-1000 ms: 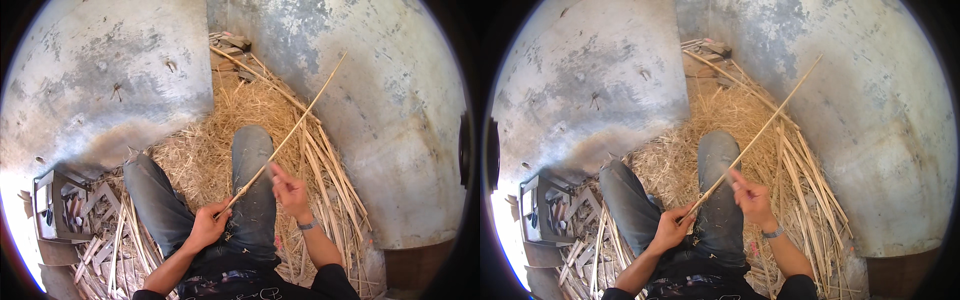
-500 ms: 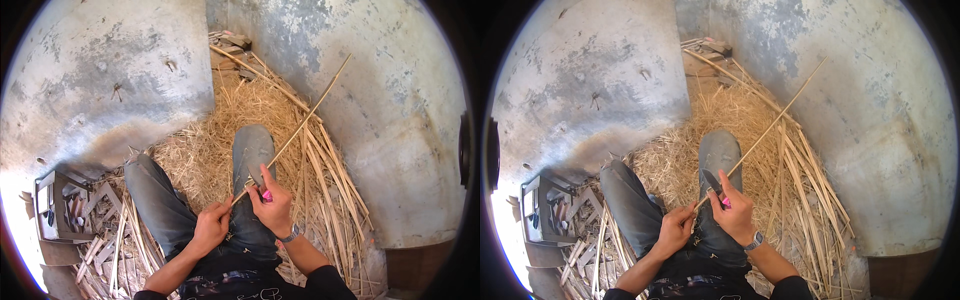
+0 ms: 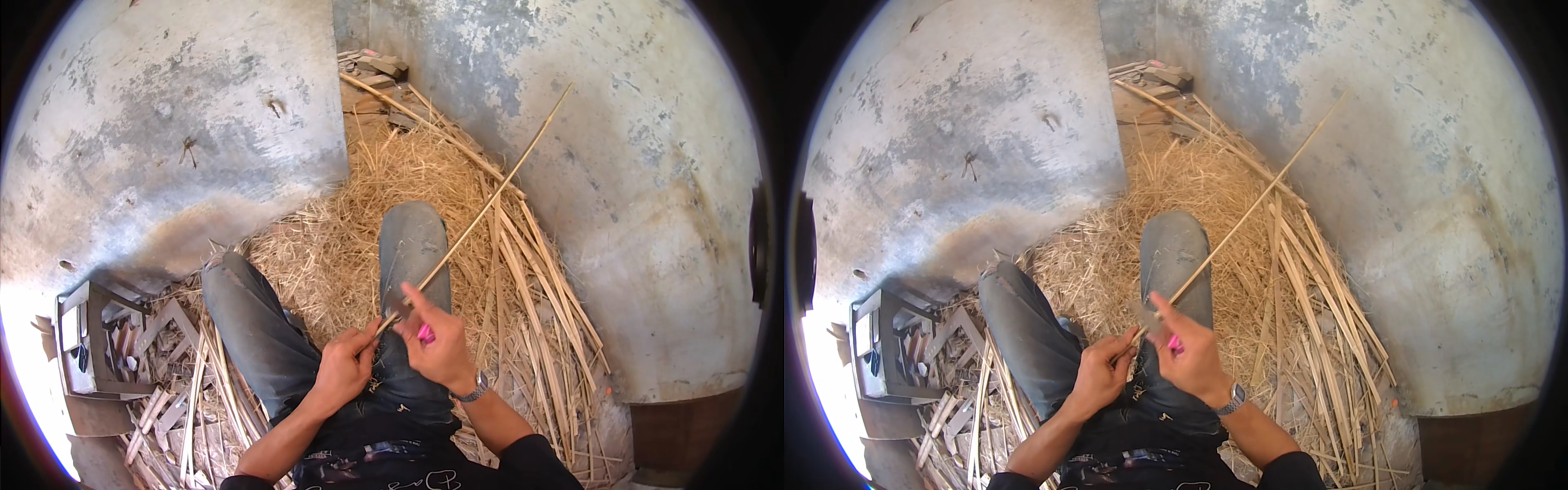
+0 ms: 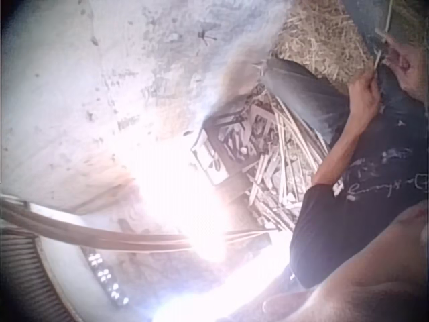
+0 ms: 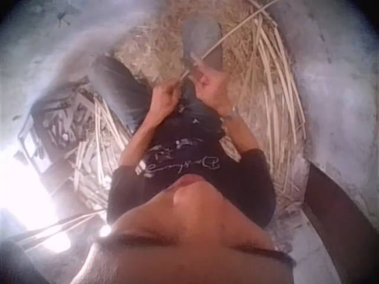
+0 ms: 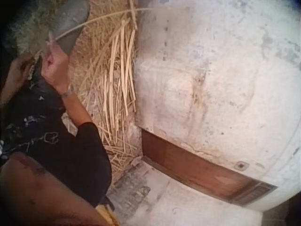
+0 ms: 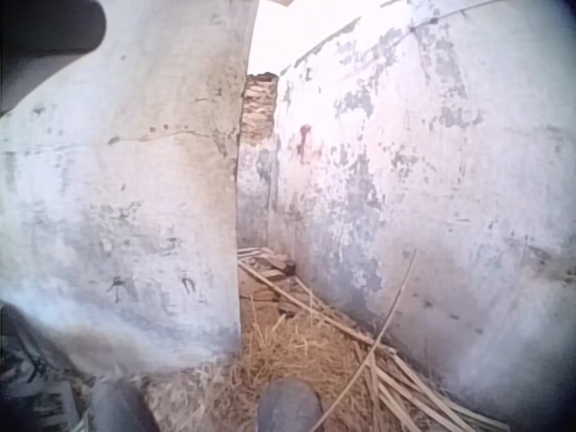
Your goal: The person holds a wooden strip and repeatedly scrapes and whittles along its length using a knife.
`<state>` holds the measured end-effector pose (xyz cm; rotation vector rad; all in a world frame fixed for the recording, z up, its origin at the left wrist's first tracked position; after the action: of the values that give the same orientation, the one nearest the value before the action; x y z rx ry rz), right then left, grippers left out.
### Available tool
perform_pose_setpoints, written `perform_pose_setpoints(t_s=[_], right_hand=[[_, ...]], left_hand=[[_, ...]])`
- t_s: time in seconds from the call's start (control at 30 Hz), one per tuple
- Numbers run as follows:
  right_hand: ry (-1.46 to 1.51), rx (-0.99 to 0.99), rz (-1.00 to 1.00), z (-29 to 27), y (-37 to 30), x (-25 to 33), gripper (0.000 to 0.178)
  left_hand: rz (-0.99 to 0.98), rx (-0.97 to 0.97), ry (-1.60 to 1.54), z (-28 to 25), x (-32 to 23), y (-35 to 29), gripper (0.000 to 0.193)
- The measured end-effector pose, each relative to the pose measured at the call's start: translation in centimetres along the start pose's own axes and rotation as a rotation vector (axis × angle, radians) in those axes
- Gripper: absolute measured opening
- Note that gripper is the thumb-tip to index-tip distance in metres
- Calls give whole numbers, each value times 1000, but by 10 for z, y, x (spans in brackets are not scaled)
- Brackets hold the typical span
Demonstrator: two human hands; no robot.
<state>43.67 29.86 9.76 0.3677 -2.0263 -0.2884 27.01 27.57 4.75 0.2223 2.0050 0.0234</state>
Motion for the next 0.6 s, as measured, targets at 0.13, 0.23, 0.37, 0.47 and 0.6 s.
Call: perform_pose_setpoints(t_s=[0.13, 0.23, 0.37, 0.47, 0.6], right_hand=[[-9, 176, -119, 11, -6, 21, 64], [4, 189, -39, 1, -4, 8, 62], [18, -52, 138, -16, 2, -28, 60], [-7, -89, 121, -10, 4, -23, 59], [-1, -40, 183, 2, 6, -26, 54]], left_hand=[[-44, 62, -111, 5, 21, 0, 36], [-151, 88, -227, 7, 30, -2, 36], [-218, 102, -298, 9, 22, 0, 33], [-232, 128, -233, 9, 21, 0, 37], [-210, 141, -217, 10, 28, -1, 38]])
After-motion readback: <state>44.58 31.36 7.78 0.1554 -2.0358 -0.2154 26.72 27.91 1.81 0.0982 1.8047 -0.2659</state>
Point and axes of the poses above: each hand's wrist, its own y-axis towards the middle knuckle, its own z-axis out of the palm, x = y × z, the point moved 10 cm from there along y, towards the middle knuckle, and after that the axes turned 5 degrees about -y, right-handed, at the moved point
